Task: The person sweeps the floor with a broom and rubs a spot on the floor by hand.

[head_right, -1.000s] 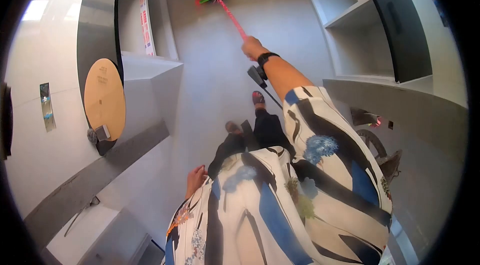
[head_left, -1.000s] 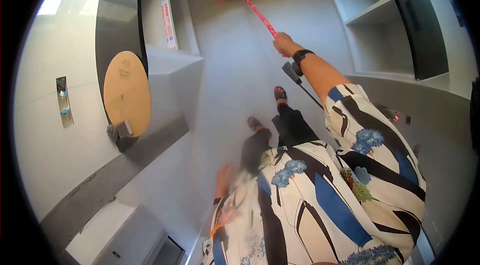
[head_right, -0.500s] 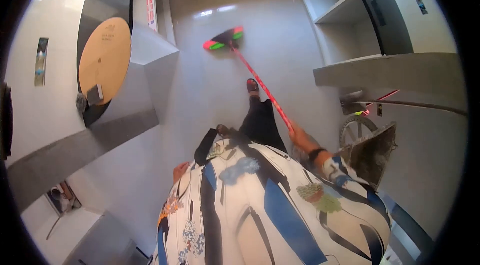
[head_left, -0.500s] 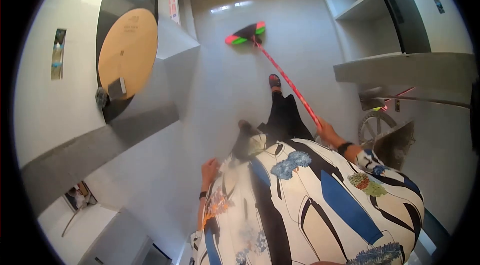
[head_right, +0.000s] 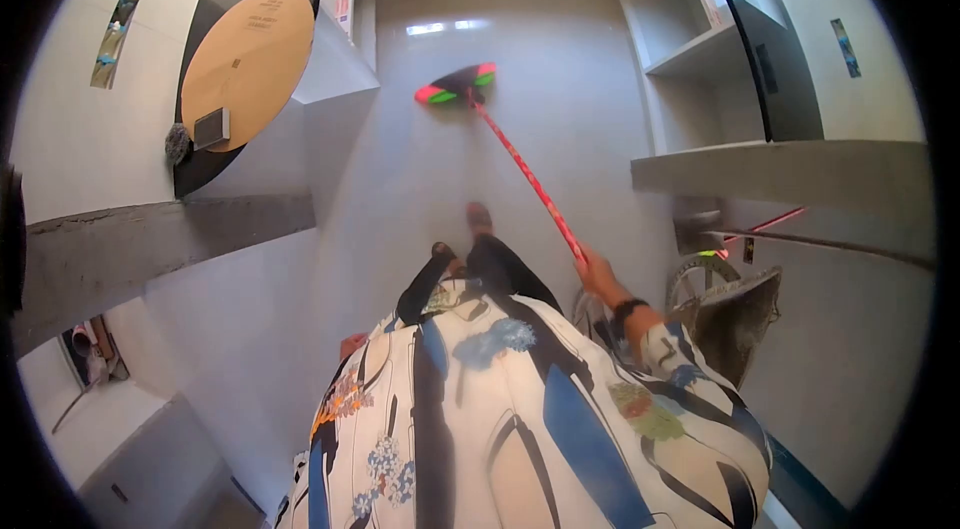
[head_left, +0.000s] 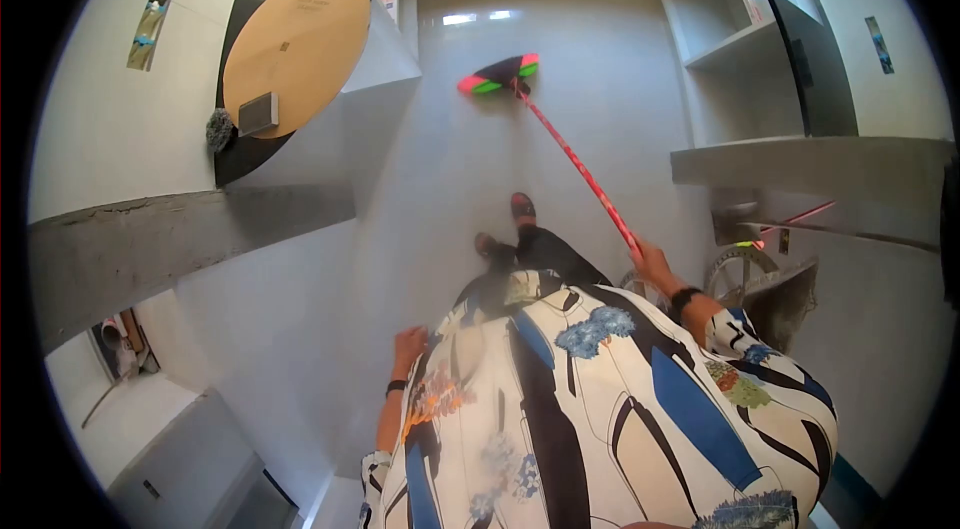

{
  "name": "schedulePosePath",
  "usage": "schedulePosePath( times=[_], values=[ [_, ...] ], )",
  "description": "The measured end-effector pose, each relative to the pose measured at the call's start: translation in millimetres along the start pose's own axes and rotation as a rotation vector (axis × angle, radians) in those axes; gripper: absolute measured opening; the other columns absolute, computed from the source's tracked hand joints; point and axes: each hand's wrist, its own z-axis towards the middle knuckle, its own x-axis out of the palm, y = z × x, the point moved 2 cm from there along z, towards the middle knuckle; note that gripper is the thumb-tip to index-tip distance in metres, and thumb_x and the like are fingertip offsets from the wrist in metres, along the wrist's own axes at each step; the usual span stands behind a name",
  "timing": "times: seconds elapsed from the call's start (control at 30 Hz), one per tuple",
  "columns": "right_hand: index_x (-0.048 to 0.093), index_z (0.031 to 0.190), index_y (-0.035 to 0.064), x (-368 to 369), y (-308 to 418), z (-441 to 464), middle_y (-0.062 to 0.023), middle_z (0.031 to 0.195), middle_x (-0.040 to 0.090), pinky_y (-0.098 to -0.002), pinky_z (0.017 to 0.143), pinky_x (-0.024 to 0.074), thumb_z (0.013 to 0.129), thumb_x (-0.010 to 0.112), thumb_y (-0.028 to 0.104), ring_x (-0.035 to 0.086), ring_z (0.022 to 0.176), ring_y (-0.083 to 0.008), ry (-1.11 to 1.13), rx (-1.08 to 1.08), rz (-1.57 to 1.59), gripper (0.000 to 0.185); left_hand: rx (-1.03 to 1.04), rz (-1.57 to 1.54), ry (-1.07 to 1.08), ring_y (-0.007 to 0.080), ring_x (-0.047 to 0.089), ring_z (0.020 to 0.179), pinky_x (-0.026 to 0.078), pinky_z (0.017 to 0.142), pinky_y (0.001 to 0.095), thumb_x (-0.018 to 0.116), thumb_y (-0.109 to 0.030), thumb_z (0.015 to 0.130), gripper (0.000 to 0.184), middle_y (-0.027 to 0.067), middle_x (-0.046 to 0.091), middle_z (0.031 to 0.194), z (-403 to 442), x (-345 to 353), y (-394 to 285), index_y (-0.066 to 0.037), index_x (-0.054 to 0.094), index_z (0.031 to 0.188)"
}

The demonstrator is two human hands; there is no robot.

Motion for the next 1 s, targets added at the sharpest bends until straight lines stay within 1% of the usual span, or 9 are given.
schedulePosePath(
  times=[0.13,0.3,0.4,0.47,0.57,0.6,0.73,0.87,1.0],
  values=[
    [0.049,0.118,0.011,-8.5,71.0,131.8,-0.0214,0.087,0.059,-0.0425,0.073,0.0444,0.081,0.048,0.014,0.056,0.084,-0.0378,0.058,0.081,0.066,0.038,0.056,0.044,-0.051,0.0145,0.057,0.053,0.044,0.047,0.028,0.054,-0.022,0.08,0.03,0.0101,0.064,0.07,-23.5,13.9,-36.2,0.006,0.063,0.087],
    [0.049,0.099,0.005,-8.2,166.6,262.6,-0.0152,0.065,0.054,-0.0403,0.044,0.0449,0.08,0.043,0.011,0.054,0.048,-0.0271,0.178,0.215,0.212,0.021,-0.275,-0.232,0.051,0.0162,0.058,0.05,0.047,0.045,0.0273,0.054,-0.024,0.084,0.037,0.0128,0.065,0.076,-47.1,20.8,-53.7,0.007,0.056,0.104],
    [0.047,0.101,0.0045,-1.9,170.8,256.0,-0.0166,0.067,0.055,-0.0416,0.047,0.0458,0.079,0.043,0.011,0.055,0.05,-0.0293,0.181,0.186,0.192,0.023,-0.259,-0.259,0.007,0.016,0.057,0.048,0.047,0.043,0.0264,0.054,-0.024,0.084,0.034,0.0118,0.064,0.075,-50.4,19.5,-51.3,0.005,0.058,0.101],
    [0.043,0.118,0.0073,17.4,114.6,226.7,-0.025,0.088,0.058,-0.0466,0.068,0.0473,0.081,0.047,0.014,0.058,0.079,-0.042,0.069,-0.068,0.012,0.038,-0.284,-0.276,-0.014,0.0155,0.057,0.048,0.047,0.042,0.0256,0.054,-0.025,0.084,0.031,0.0109,0.064,0.073,-54.3,12.4,-59.2,0.003,0.059,0.098],
    [0.037,0.128,0.0144,2.9,61.4,133.4,-0.0206,0.082,0.058,-0.0442,0.062,0.0471,0.084,0.049,0.017,0.059,0.072,-0.0369,0.092,-0.093,-0.083,0.045,-0.278,-0.156,-0.02,0.0159,0.056,0.048,0.046,0.044,0.0266,0.055,-0.023,0.082,0.026,0.0106,0.064,0.069,-63.1,11.3,-60.5,0.001,0.063,0.088],
    [0.036,0.131,0.0169,-15.4,67.0,102.4,-0.0202,0.08,0.059,-0.0433,0.064,0.0476,0.084,0.05,0.016,0.06,0.072,-0.0347,0.237,0.132,-0.026,0.049,-0.286,-0.168,-0.018,0.0159,0.056,0.048,0.046,0.044,0.0266,0.055,-0.023,0.082,0.026,0.0106,0.064,0.069,-62.2,14.6,-45.6,0.001,0.063,0.088],
    [0.036,0.133,0.0179,-36.7,37.8,39.6,-0.0205,0.08,0.059,-0.0408,0.063,0.0478,0.084,0.051,0.015,0.06,0.068,-0.0332,0.22,0.004,-0.085,0.051,-0.225,-0.165,-0.055,0.014,0.055,0.054,0.044,0.051,0.0288,0.053,-0.022,0.079,0.028,0.0104,0.063,0.066,-54.6,45.4,31.8,0.003,0.063,0.074],
    [0.038,0.132,0.0175,-21.3,34.8,64.8,-0.0207,0.08,0.059,-0.0399,0.061,0.0479,0.084,0.051,0.015,0.061,0.068,-0.0337,0.16,-0.097,-0.176,0.049,-0.089,0.006,-0.108,0.0122,0.056,0.059,0.043,0.057,0.0284,0.051,-0.024,0.079,0.031,0.0088,0.061,0.063,-63.2,34.1,-26.1,0.004,0.063,0.076],
    [0.038,0.13,0.0152,4.0,98.8,128.8,-0.0182,0.071,0.057,-0.0391,0.054,0.0474,0.084,0.051,0.014,0.06,0.06,-0.0306,0.245,-0.021,-0.12,0.047,-0.187,-0.008,0.051,0.014,0.057,0.056,0.045,0.052,0.0277,0.052,-0.024,0.08,0.029,0.009,0.062,0.065,-43.5,5.9,-49.3,0.003,0.065,0.084]
  ],
)
